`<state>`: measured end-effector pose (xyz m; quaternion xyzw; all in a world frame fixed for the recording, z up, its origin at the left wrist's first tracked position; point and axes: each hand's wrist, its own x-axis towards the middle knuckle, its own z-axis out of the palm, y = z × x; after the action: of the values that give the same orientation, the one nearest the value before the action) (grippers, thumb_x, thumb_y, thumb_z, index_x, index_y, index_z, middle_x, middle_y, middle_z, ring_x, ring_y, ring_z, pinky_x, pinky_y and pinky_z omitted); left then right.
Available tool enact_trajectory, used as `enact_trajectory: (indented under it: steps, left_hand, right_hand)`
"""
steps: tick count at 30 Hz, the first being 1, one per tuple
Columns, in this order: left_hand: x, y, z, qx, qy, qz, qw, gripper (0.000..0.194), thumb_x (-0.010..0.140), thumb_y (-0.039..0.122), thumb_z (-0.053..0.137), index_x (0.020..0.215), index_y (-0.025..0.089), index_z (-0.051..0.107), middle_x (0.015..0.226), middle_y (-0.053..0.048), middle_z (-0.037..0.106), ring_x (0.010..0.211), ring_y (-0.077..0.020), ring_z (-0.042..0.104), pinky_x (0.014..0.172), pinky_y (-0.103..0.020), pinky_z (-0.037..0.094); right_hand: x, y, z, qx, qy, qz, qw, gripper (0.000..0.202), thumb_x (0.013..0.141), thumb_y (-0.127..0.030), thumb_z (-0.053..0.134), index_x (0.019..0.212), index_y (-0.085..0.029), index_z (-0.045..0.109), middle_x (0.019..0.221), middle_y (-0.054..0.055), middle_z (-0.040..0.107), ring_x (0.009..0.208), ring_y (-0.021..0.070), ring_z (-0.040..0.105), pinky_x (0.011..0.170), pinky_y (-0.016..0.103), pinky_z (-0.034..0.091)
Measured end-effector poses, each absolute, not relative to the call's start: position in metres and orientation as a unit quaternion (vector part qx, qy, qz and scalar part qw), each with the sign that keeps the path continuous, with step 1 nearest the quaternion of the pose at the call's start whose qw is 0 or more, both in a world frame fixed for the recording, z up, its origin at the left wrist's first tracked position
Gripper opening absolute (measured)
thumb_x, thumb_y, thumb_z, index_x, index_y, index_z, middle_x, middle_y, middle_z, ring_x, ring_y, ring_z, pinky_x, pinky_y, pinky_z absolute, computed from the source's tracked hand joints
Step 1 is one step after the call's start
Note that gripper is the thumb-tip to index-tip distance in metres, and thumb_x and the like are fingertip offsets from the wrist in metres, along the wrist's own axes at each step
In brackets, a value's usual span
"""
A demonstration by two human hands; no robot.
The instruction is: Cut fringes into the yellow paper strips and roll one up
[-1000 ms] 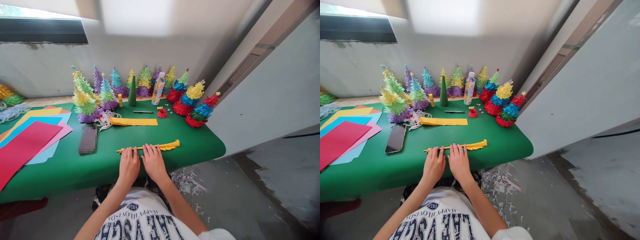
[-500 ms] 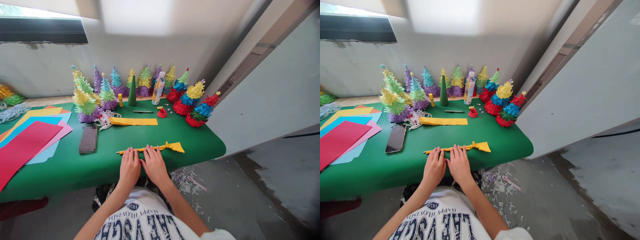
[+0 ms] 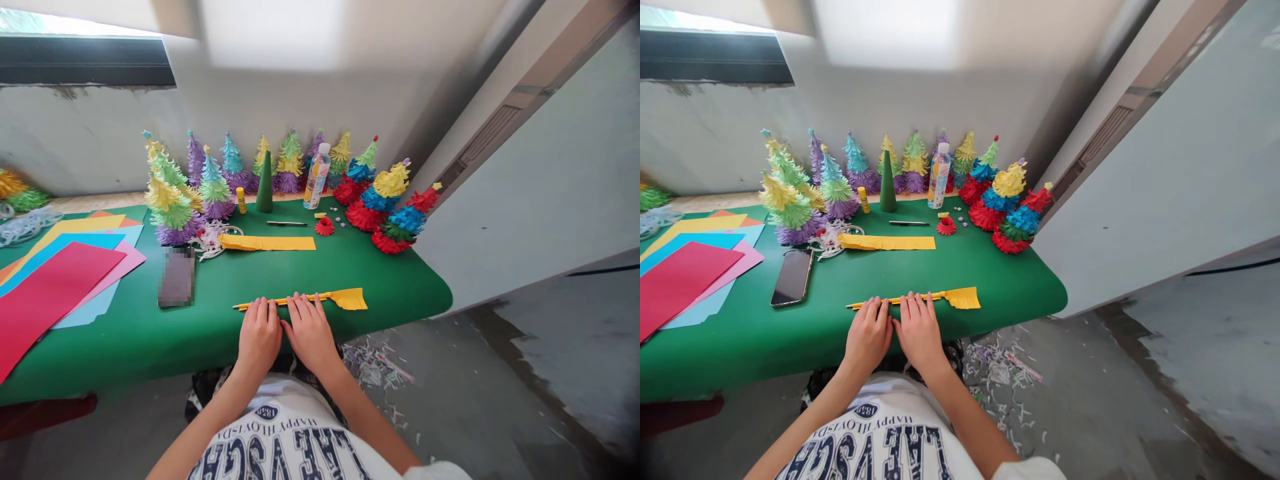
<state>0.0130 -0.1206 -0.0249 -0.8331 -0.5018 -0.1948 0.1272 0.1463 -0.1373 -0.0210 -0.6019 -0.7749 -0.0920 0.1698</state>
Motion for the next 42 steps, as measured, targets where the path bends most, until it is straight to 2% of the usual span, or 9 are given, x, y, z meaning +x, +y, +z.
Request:
enact_trajectory:
  steps: [11,17,20,24,30,37,42]
  left_hand:
    - [0.013,-0.124,-0.023,-0.832,-0.507,-0.189,0.122,0.036,0.089,0.014,0.043,0.118,0.004,0.06,0.106,-0.018,0.064,0.102,-0.0281,0.059,0.086,-0.042,0.05]
    - [0.013,-0.124,-0.021,-0.835,-0.504,-0.184,0.124,0.034,0.089,0.014,0.043,0.116,0.007,0.062,0.101,-0.015,0.064,0.099,-0.0263,0.059,0.094,-0.044,0.047]
    - [0.013,-0.124,-0.022,-0.834,-0.506,-0.188,0.115,0.033,0.089,0.014,0.044,0.116,0.006,0.062,0.1,-0.015,0.063,0.1,-0.0271,0.058,0.093,-0.044,0.047]
    - [0.013,-0.125,-0.025,-0.834,-0.501,-0.193,0.128,0.032,0.088,0.013,0.044,0.114,0.003,0.061,0.103,-0.017,0.063,0.105,-0.0281,0.057,0.094,-0.043,0.047]
    - [0.013,-0.126,-0.026,-0.834,-0.504,-0.181,0.136,0.033,0.087,0.01,0.045,0.115,0.004,0.061,0.106,-0.017,0.063,0.106,-0.0278,0.058,0.097,-0.044,0.046]
    - [0.014,-0.128,-0.03,-0.838,-0.509,-0.156,0.12,0.036,0.087,0.01,0.043,0.118,0.006,0.061,0.119,-0.018,0.062,0.111,-0.0284,0.058,0.097,-0.043,0.047]
    - [0.014,-0.129,-0.03,-0.842,-0.507,-0.148,0.11,0.042,0.087,0.012,0.047,0.129,0.008,0.056,0.121,-0.018,0.061,0.113,-0.0297,0.056,0.098,-0.045,0.045]
  right_hand:
    - [0.145,-0.144,-0.022,-0.6,-0.774,-0.103,0.174,0.041,0.093,-0.027,0.049,0.128,-0.005,0.055,0.125,0.019,0.063,0.117,0.0293,0.056,0.109,0.053,0.035]
    - [0.145,-0.145,-0.024,-0.601,-0.774,-0.103,0.171,0.044,0.092,-0.026,0.05,0.13,-0.004,0.053,0.122,0.019,0.063,0.115,0.0292,0.056,0.11,0.053,0.035]
    - [0.144,-0.144,-0.025,-0.604,-0.771,-0.11,0.169,0.041,0.092,-0.025,0.05,0.128,-0.004,0.055,0.119,0.018,0.064,0.114,0.0293,0.056,0.108,0.052,0.038]
    - [0.143,-0.144,-0.027,-0.607,-0.769,-0.111,0.166,0.039,0.092,-0.023,0.051,0.126,-0.004,0.057,0.118,0.018,0.064,0.112,0.0295,0.057,0.107,0.052,0.04]
    - [0.143,-0.143,-0.031,-0.597,-0.775,-0.11,0.176,0.04,0.093,-0.019,0.046,0.127,-0.001,0.056,0.133,0.022,0.055,0.126,0.0309,0.05,0.107,0.05,0.04]
    - [0.143,-0.143,-0.029,-0.589,-0.783,-0.097,0.176,0.039,0.093,-0.02,0.045,0.125,-0.002,0.057,0.129,0.022,0.059,0.121,0.0302,0.055,0.107,0.053,0.04]
    - [0.143,-0.145,-0.026,-0.585,-0.785,-0.103,0.176,0.04,0.094,-0.022,0.045,0.125,-0.001,0.057,0.129,0.022,0.059,0.121,0.0313,0.055,0.107,0.053,0.04]
